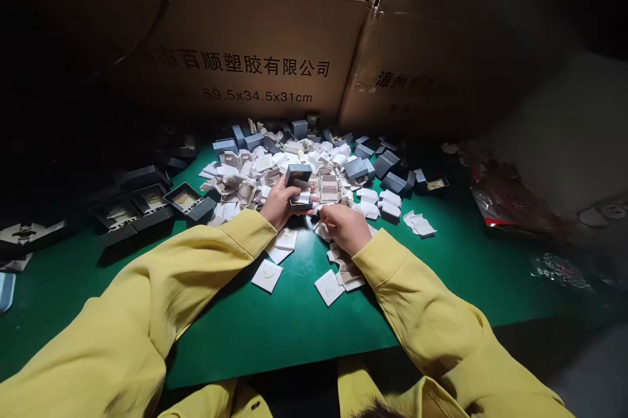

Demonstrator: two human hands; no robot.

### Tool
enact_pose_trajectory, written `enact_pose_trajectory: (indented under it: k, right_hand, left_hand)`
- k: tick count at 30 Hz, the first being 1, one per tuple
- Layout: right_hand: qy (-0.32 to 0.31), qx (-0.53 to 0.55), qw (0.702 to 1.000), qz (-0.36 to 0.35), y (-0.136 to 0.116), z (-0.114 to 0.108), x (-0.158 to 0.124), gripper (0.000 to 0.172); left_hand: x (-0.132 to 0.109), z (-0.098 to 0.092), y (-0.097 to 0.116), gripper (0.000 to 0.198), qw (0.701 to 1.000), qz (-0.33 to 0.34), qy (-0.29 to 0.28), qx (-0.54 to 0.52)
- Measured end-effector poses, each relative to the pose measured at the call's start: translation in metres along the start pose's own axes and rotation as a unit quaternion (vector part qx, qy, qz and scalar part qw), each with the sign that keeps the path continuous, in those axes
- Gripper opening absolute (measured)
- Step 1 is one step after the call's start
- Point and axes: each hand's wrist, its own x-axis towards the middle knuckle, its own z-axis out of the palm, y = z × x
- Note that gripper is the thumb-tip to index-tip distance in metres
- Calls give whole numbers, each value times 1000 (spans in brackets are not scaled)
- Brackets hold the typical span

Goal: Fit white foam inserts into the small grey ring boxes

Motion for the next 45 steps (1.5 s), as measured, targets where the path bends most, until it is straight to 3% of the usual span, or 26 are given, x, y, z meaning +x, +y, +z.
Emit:
enact_pose_trajectory:
  k: [3,8,13,19,22,25,29,34,37,40,43,45]
  right_hand:
    - [-2,3,1000,20,5,-5,1,10]
    - [-147,-61,987,-22,4,-14,5,23]
    - [-153,-91,983,-49,2,-14,6,30]
    - [-59,-61,996,-32,10,-7,1,37]
    - [71,-25,997,24,15,-9,1,38]
    - [207,40,977,42,21,-11,1,43]
    - [299,95,949,38,30,-8,0,35]
    - [303,148,941,21,30,-4,1,26]
    - [258,173,950,23,23,-6,3,38]
    - [266,164,950,-3,19,-10,5,49]
    - [297,122,947,-7,20,-14,4,43]
    - [272,123,954,10,21,-17,3,35]
  left_hand:
    - [0,-1,0,44,1000,-3,-6,-2]
    - [0,1,0,44,1000,-6,-3,-5]
    - [2,3,0,47,1000,-7,10,-13]
    - [1,3,2,43,1000,0,12,1]
    - [1,3,2,43,1000,1,15,7]
    - [1,1,2,46,1000,-3,12,8]
    - [2,-1,1,48,1000,-4,6,7]
    - [0,1,2,46,1000,-8,5,21]
    - [0,1,3,44,1000,-9,5,24]
    - [0,0,2,42,1000,-6,1,17]
    - [0,-3,1,41,1000,0,-15,3]
    - [0,-4,0,41,999,0,-37,-7]
